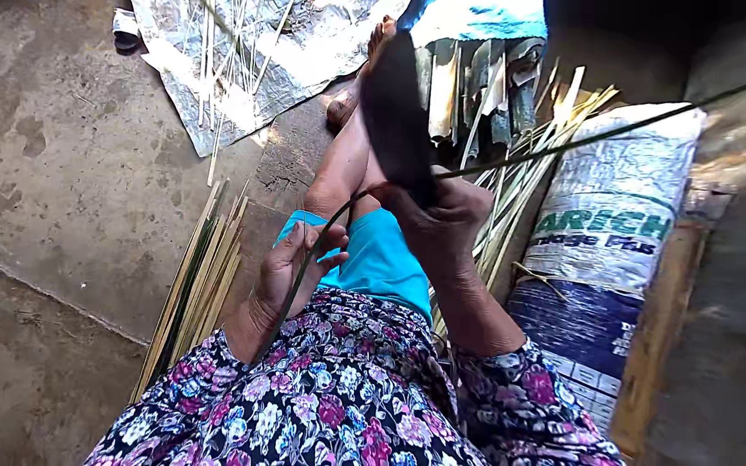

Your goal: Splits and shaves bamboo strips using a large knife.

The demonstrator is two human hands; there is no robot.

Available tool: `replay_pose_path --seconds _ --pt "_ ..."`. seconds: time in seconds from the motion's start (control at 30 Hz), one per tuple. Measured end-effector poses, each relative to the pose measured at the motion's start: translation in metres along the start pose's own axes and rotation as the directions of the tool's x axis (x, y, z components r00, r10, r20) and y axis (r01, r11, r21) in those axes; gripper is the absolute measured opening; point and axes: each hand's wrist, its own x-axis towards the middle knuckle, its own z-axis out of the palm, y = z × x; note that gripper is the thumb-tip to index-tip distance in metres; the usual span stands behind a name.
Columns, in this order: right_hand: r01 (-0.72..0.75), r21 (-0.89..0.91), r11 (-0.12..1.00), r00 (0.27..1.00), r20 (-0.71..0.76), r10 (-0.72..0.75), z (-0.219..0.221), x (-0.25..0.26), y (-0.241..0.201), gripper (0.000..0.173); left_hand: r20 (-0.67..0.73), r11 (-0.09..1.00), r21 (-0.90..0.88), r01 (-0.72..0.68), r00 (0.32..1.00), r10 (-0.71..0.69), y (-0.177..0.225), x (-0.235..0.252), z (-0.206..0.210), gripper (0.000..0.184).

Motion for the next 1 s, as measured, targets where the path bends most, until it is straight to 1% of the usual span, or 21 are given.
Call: replay_pose_path --seconds 0.07,0.1,0.17,0.23,0.27,0.3,0.37,0.43,0.47,0.5,0.57,0.63,0.7,0.73,0.77,0.8,0.83,0.87,0.9,0.93,1.0 --pt "-0.103 0.049 0.993 0.985 0.142 0.095 0.002 -0.012 -0.010 0.044 -0.194 0.999 -0.002 -0.051 0.980 0.050 -0.001 -0.001 0.014 0.049" --pt "-0.124 0.095 0.988 0.974 0.201 0.103 0.006 -0.022 -0.015 0.052 -0.286 0.998 0.006 -0.070 0.956 0.069 0.001 0.003 0.018 0.049" --pt "-0.127 0.165 0.978 0.957 0.280 0.077 0.020 -0.054 -0.024 0.056 -0.444 0.994 -0.041 -0.100 0.893 0.071 0.002 0.011 0.021 0.045" --pt "-0.071 0.183 0.981 0.941 0.338 0.005 0.032 -0.085 -0.033 0.059 -0.515 0.990 -0.080 -0.118 0.855 0.060 0.003 0.020 0.015 0.050" --pt "-0.028 0.174 0.984 0.939 0.341 -0.033 0.036 -0.093 -0.037 0.058 -0.512 0.991 -0.066 -0.120 0.856 0.070 0.005 0.024 0.015 0.052" --pt "0.015 0.160 0.987 0.944 0.322 -0.066 0.038 -0.096 -0.040 0.056 -0.445 0.993 -0.045 -0.104 0.893 0.074 0.006 0.024 0.014 0.056" --pt "0.100 0.141 0.985 0.958 0.253 -0.133 0.036 -0.091 -0.038 0.051 -0.129 1.000 -0.017 0.009 0.992 -0.011 0.013 0.021 0.003 0.075" --pt "0.157 0.135 0.978 0.970 0.167 -0.179 0.031 -0.075 -0.035 0.041 0.129 0.995 0.003 0.104 0.986 -0.103 0.016 0.017 0.000 0.085" --pt "0.168 0.127 0.978 0.973 0.138 -0.185 0.029 -0.066 -0.033 0.038 0.169 0.993 0.015 0.117 0.979 -0.118 0.016 0.014 0.005 0.083" --pt "0.150 0.120 0.981 0.976 0.140 -0.166 0.027 -0.059 -0.033 0.038 0.146 0.994 -0.016 0.108 0.984 -0.105 0.015 0.009 0.012 0.074" --pt "0.022 0.149 0.989 0.967 0.248 -0.059 0.022 -0.049 -0.036 0.043 -0.043 0.992 -0.121 0.040 0.998 -0.045 0.013 0.003 0.026 0.064" --pt "-0.091 0.211 0.973 0.925 0.379 0.005 0.018 -0.050 -0.041 0.052 -0.230 0.971 -0.232 -0.060 0.973 0.005 0.013 0.002 0.027 0.058" --pt "-0.053 0.240 0.969 0.904 0.424 -0.055 0.021 -0.064 -0.049 0.065 -0.390 0.959 -0.256 -0.126 0.920 0.017 0.017 0.008 0.017 0.059" --pt "0.011 0.234 0.972 0.909 0.404 -0.107 0.024 -0.073 -0.051 0.063 -0.452 0.967 -0.223 -0.123 0.892 0.009 0.021 0.012 0.015 0.059" --pt "0.100 0.223 0.970 0.919 0.353 -0.176 0.028 -0.079 -0.051 0.058 -0.438 0.972 -0.205 -0.112 0.899 0.011 0.023 0.013 0.014 0.061" --pt "0.195 0.204 0.959 0.925 0.286 -0.249 0.032 -0.080 -0.048 0.051 -0.339 0.980 -0.181 -0.080 0.941 0.014 0.023 0.013 0.010 0.066" --pt "0.264 0.175 0.948 0.926 0.229 -0.301 0.033 -0.076 -0.045 0.045 -0.172 0.989 -0.143 -0.025 0.985 0.000 0.024 0.012 0.005 0.074" --pt "0.308 0.136 0.942 0.926 0.184 -0.329 0.031 -0.067 -0.042 0.039 -0.002 0.996 -0.083 0.044 0.999 -0.044 0.024 0.009 0.002 0.083" --pt "0.321 0.099 0.942 0.930 0.153 -0.333 0.028 -0.058 -0.040 0.035 0.115 0.995 -0.030 0.096 0.989 -0.092 0.023 0.006 0.002 0.086" --pt "0.304 0.076 0.950 0.939 0.143 -0.312 0.025 -0.048 -0.039 0.032 0.155 0.993 -0.018 0.120 0.981 -0.116 0.020 0.002 0.004 0.082" --pt "0.185 0.093 0.978 0.967 0.162 -0.198 0.020 -0.039 -0.037 0.033 0.074 0.993 -0.092 0.075 0.995 -0.068 0.015 -0.007 0.011 0.063"
